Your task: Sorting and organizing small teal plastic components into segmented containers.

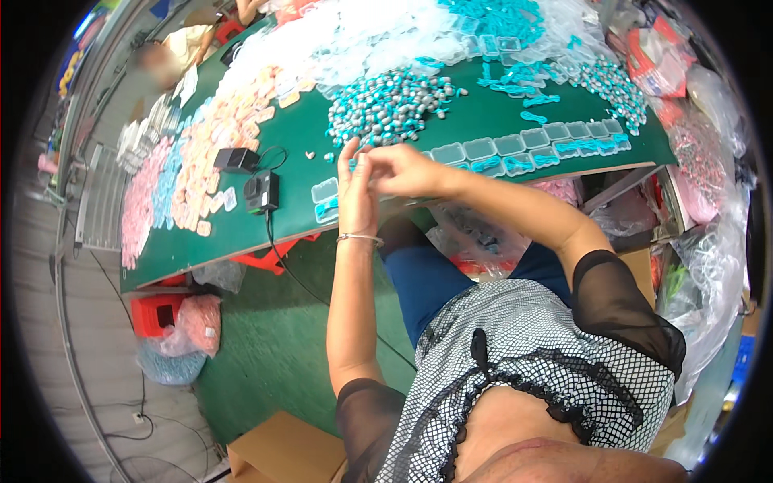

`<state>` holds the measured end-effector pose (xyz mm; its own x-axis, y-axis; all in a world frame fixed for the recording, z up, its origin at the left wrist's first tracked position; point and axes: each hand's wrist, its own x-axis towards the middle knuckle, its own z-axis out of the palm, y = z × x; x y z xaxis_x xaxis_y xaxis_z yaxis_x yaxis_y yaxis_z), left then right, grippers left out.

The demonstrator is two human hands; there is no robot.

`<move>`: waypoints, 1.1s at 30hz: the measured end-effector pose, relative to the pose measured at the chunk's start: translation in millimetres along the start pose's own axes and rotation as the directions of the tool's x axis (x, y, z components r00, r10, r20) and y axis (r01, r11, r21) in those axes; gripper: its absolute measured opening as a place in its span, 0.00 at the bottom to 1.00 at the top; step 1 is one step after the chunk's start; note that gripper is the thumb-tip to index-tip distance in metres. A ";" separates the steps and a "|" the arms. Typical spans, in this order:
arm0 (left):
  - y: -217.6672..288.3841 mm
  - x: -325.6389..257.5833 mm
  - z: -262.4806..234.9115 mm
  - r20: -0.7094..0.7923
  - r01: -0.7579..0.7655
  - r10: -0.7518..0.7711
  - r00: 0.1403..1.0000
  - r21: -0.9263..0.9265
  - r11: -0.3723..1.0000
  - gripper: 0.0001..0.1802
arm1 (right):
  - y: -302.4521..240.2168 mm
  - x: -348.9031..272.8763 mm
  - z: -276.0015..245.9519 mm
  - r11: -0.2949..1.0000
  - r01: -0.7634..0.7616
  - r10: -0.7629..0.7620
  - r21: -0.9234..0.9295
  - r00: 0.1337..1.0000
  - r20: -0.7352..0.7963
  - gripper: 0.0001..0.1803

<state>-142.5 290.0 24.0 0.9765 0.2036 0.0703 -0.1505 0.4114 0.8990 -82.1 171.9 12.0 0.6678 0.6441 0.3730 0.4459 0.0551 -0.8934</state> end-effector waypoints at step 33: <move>-105.1 123.1 149.8 0.728 -0.733 -0.092 0.679 0.664 -0.148 0.07 | 16.8 -239.6 -375.8 0.730 -0.551 0.020 -0.405 0.610 -0.792 0.07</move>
<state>16.6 138.7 3.0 0.7892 -0.5467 0.2799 -0.5908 -0.8003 0.1026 -10.6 -268.3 1.7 0.8886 -0.2107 0.4075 0.1989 -0.6235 -0.7561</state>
